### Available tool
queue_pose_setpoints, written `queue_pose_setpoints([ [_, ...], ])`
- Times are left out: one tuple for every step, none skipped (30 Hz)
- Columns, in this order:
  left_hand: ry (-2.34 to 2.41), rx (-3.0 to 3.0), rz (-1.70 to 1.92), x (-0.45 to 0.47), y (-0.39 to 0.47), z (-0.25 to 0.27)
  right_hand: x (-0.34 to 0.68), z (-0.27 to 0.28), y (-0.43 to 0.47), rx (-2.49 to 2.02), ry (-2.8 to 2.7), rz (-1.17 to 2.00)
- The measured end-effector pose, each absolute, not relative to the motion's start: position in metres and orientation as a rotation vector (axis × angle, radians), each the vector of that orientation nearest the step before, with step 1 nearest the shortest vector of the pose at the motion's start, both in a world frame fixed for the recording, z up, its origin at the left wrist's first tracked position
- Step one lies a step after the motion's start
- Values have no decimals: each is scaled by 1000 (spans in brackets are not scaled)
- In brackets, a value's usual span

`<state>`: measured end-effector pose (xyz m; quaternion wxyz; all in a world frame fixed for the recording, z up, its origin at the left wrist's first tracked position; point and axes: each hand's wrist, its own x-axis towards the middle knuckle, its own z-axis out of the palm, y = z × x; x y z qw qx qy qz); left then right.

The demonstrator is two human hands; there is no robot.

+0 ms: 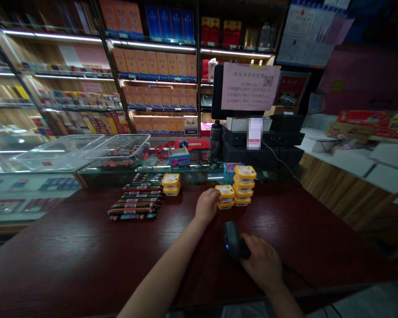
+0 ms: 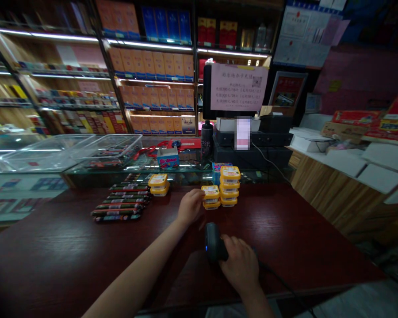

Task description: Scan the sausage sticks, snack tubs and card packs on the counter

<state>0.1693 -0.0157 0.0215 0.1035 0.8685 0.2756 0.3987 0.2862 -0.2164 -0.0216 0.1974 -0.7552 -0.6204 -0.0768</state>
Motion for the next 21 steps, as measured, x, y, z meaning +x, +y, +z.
queue_pose_setpoints([
  [815, 2615, 1130, 169, -16, 21, 287, -22, -217, -2110, -1735, -218],
  [817, 2658, 1088, 168, -18, 21, 287, -23, -217, -2105, -1735, -220],
  [823, 2685, 1054, 168, -19, 22, 287, -24, -217, -2099, -1738, -220],
  [832, 2696, 1035, 167, -21, 22, 288, -25, -217, -2094, -1741, -220],
  [846, 2687, 1032, 167, -22, 21, 288, -26, -217, -2092, -1742, -217],
  [864, 2658, 1046, 167, -23, 21, 288, -26, -217, -2094, -1741, -214],
  [891, 2610, 1073, 167, -23, 19, 288, -26, -217, -2096, -1739, -212],
  [923, 2547, 1103, 167, -23, 17, 288, -26, -217, -2097, -1737, -211],
  [958, 2477, 1125, 167, -22, 14, 288, -26, -217, -2096, -1740, -210],
  [990, 2407, 1137, 168, -21, 11, 288, -26, -217, -2094, -1744, -206],
  [1013, 2342, 1138, 169, -20, 7, 288, -25, -217, -2092, -1748, -205],
  [1021, 2289, 1131, 169, -19, 3, 288, -25, -217, -2093, -1750, -207],
  [1014, 2251, 1120, 170, -18, -2, 288, -25, -217, -2098, -1749, -208],
  [999, 2226, 1112, 171, -17, -6, 287, -24, -217, -2107, -1745, -210],
  [982, 2210, 1113, 172, -17, -9, 287, -24, -216, -2114, -1742, -211],
  [965, 2202, 1116, 173, -18, -11, 287, -24, -216, -2121, -1739, -209],
  [948, 2201, 1117, 173, -18, -12, 287, -23, -216, -2125, -1739, -205],
  [930, 2206, 1117, 172, -20, -13, 287, -23, -217, -2127, -1741, -201],
  [907, 2218, 1111, 171, -20, -12, 287, -24, -217, -2128, -1743, -199],
  [879, 2242, 1100, 168, -21, -11, 287, -24, -217, -2129, -1746, -198],
  [855, 2278, 1088, 164, -21, -9, 287, -25, -218, -2128, -1748, -197],
])
